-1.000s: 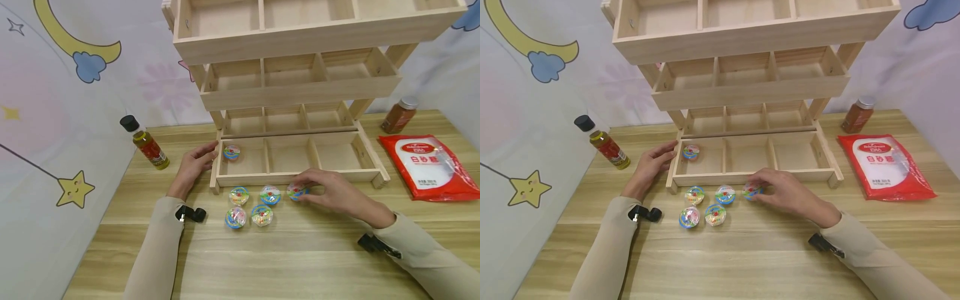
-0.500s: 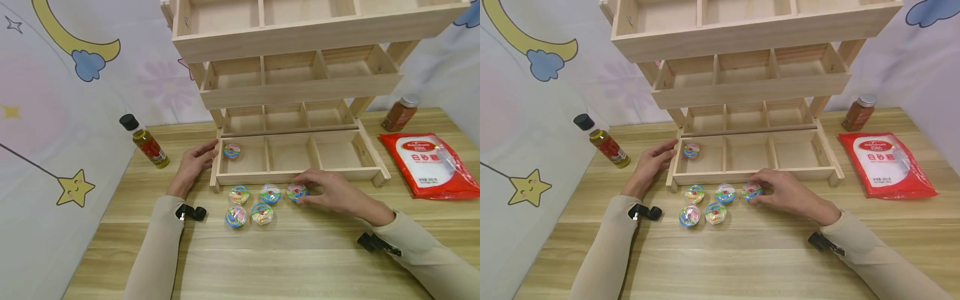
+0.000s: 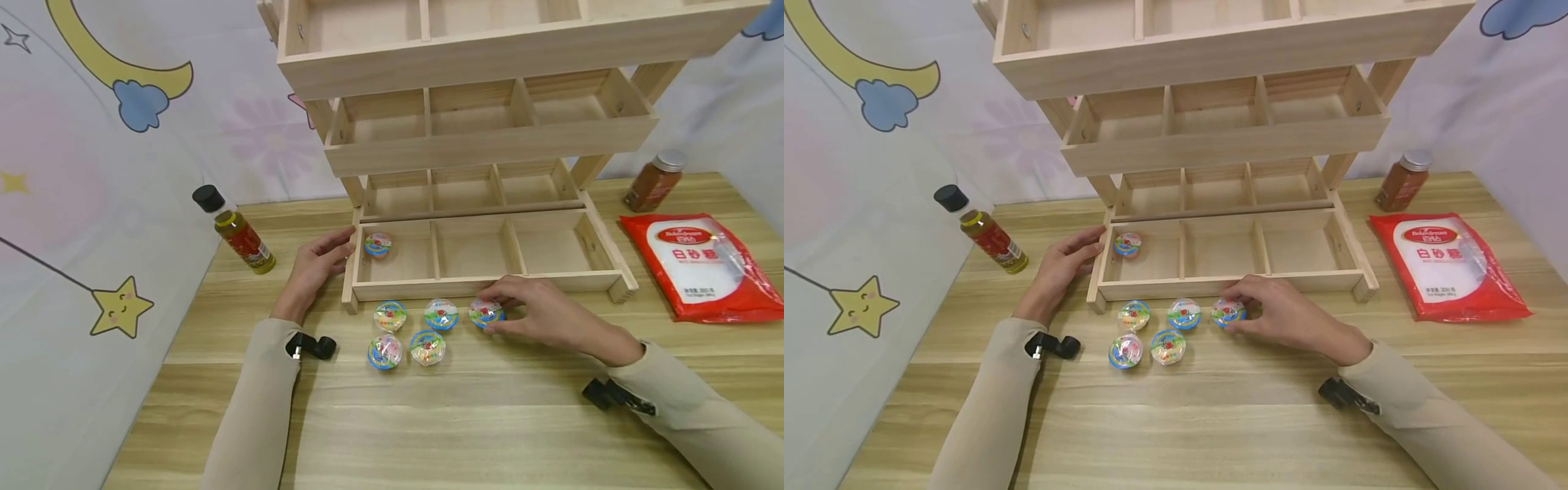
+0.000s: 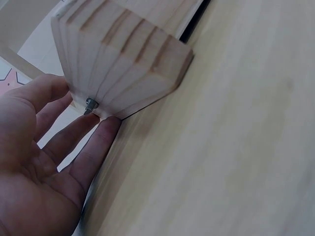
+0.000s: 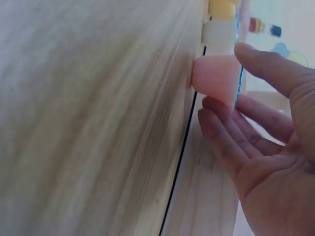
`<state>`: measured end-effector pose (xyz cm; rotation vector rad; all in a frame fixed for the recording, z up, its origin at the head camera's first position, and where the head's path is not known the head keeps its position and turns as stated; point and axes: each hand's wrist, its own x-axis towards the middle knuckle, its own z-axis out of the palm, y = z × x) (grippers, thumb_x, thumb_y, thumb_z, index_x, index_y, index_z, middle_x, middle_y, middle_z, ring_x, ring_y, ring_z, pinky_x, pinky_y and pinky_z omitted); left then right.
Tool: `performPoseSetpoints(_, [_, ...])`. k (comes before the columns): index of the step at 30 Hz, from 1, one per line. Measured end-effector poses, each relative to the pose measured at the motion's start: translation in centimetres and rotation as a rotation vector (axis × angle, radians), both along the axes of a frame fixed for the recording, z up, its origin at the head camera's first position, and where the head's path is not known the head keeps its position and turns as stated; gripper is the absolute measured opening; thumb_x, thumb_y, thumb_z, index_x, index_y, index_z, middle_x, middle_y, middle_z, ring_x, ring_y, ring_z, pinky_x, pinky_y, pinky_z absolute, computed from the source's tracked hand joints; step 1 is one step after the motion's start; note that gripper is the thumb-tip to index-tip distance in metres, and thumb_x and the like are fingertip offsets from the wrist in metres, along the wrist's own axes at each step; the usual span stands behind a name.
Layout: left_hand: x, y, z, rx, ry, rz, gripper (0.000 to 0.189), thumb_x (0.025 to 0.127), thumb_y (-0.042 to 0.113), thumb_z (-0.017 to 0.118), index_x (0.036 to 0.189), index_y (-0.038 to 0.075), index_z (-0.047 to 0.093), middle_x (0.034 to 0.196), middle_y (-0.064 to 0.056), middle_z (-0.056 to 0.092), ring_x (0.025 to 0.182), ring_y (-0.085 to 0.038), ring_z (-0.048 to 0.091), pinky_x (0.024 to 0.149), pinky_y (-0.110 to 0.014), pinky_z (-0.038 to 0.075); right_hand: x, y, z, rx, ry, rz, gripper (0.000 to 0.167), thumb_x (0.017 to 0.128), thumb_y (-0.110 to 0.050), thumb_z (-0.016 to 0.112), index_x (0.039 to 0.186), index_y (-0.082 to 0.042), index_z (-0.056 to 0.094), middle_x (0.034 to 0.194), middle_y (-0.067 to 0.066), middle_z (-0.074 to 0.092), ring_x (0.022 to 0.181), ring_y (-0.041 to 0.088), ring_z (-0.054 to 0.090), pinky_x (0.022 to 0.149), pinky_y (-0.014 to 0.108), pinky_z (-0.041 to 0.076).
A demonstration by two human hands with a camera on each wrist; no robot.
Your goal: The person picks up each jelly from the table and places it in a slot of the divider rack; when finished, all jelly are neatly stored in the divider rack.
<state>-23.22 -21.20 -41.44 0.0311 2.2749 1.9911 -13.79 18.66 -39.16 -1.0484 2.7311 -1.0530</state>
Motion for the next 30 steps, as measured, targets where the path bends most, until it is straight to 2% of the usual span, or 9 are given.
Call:
performPoseSetpoints(9, [0.0,0.0,-0.1,-0.001,-0.003,-0.002,0.048,0.106,0.021,0.070,0.151,0.008,0.061,0.151,-0.011,0.060,0.125,-0.020,0.063,0.089,-0.024,0.060,0.1,-0.2,0.0,-0.013,-0.005,-0.008,0.040,0.085,-0.019,0.093,0.118,-0.003,0.077,0.120,0.006,0.074,0.095,0.016,0.074,0.084,0.038,0.062])
performPoseSetpoints(17, [0.0,0.1,0.0,0.007,0.004,-0.002,0.047,0.106,0.020,0.069,0.151,0.007,0.061,0.151,-0.011,0.060,0.124,-0.020,0.064,0.089,-0.025,0.060,0.3,-0.5,0.2,-0.029,0.032,-0.023,0.040,0.083,-0.014,0.094,0.118,-0.005,0.077,0.116,0.001,0.074,0.093,0.013,0.072,0.082,0.035,0.062])
performPoseSetpoints(23, [0.0,0.1,0.0,0.001,0.001,0.000,0.047,0.106,0.019,0.069,0.151,0.008,0.061,0.152,-0.011,0.060,0.126,-0.021,0.063,0.089,-0.025,0.060,0.4,-0.8,1.2,-0.054,0.058,-0.013,0.040,0.082,-0.013,0.094,0.119,-0.007,0.078,0.112,-0.003,0.074,0.095,0.013,0.072,0.082,0.036,0.061])
performPoseSetpoints(30, [0.1,0.1,0.0,0.008,0.006,0.005,0.047,0.106,0.018,0.069,0.151,0.007,0.061,0.152,-0.011,0.059,0.125,-0.019,0.063,0.089,-0.024,0.060,-0.1,-1.6,2.5,-0.084,0.081,0.003,0.044,0.082,-0.008,0.093,0.121,-0.003,0.076,0.115,0.002,0.075,0.097,0.016,0.074,0.084,0.037,0.063])
